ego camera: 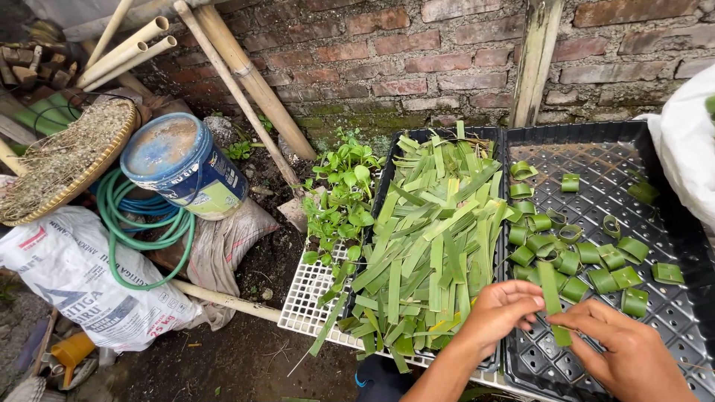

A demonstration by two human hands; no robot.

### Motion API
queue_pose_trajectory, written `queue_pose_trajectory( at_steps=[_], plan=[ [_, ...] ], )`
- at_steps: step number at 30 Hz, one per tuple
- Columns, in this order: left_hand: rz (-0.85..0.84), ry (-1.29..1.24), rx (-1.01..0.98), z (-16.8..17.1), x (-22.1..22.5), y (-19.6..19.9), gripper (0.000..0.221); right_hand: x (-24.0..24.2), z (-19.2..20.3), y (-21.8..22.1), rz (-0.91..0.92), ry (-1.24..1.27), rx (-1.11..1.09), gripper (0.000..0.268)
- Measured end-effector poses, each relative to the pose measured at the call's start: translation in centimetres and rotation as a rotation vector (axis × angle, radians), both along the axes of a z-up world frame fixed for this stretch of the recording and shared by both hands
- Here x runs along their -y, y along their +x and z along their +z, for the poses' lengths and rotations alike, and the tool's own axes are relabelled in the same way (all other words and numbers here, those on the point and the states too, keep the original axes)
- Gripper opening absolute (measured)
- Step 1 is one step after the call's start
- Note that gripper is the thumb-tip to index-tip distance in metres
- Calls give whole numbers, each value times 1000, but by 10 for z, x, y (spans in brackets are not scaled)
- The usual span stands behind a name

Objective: Rolling long green strips into small circular rings and placing them in a black tray.

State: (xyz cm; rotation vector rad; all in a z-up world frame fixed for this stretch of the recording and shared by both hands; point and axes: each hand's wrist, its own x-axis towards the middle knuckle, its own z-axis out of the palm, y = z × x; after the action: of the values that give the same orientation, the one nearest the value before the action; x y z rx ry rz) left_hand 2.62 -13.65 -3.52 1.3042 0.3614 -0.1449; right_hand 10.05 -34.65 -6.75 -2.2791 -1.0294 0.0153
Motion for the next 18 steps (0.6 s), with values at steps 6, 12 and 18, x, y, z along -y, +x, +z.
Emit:
queue_pose_trajectory(
  at_steps=[6,12,18],
  plan=[
    [482,631,-19,59,-93,-22,26,-1,4,-3,19,-36,15,32],
    [391,1084,-550,15,-184,-51,7,-5,1,-17,42,60,51,34],
    [227,1102,-598,5,-185,-53,17,-49,56,-50,300,-312,-368,67]
  ],
)
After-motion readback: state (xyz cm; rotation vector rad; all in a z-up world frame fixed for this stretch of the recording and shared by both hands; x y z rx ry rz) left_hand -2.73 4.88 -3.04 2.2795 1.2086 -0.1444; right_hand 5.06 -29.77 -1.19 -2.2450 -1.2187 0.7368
